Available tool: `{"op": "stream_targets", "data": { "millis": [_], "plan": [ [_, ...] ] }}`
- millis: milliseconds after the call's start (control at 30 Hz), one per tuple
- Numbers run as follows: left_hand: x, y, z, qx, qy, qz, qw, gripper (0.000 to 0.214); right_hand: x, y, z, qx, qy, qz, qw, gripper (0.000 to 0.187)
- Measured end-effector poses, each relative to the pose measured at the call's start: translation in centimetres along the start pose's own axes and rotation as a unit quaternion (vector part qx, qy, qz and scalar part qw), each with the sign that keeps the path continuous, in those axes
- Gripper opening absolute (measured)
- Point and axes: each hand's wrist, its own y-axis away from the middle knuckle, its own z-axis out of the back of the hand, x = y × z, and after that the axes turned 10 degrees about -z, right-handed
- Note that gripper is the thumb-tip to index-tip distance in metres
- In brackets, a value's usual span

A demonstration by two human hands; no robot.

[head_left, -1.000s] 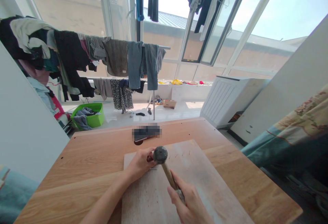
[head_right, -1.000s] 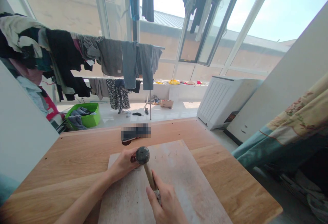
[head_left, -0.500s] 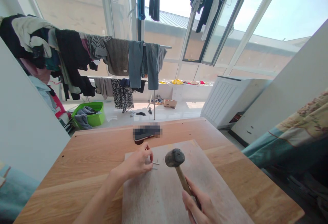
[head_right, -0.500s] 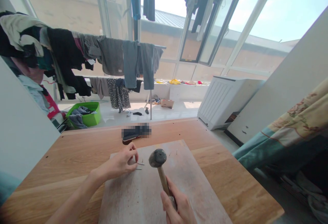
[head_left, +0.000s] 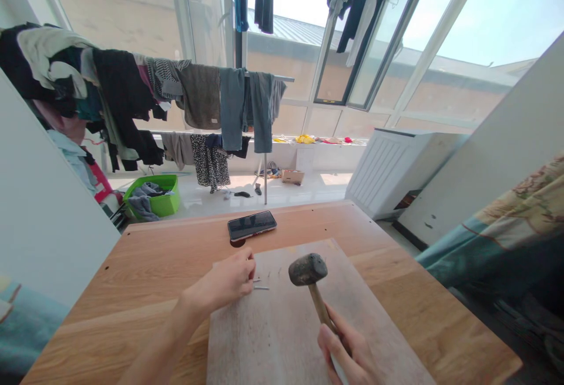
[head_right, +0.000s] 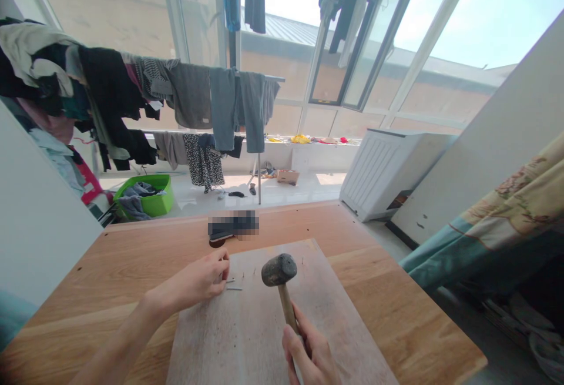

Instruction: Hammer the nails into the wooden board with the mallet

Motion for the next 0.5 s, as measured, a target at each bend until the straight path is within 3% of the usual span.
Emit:
{"op": "stream_targets", "data": {
  "millis": [233,500],
  "plan": [
    [-0.7,0.2,0.6,0.02,-0.017,0.049,0.998,0.006,0.1,-0.1,0.0,0.004,-0.011,0.008,1.0,0.077],
    [-1.8,0.3,0.8,0.041,-0.051,0.059,0.996,0.002,-0.3,-0.1,0.1,0.001,-0.009,-0.003,1.0,0.077]
  ]
}}
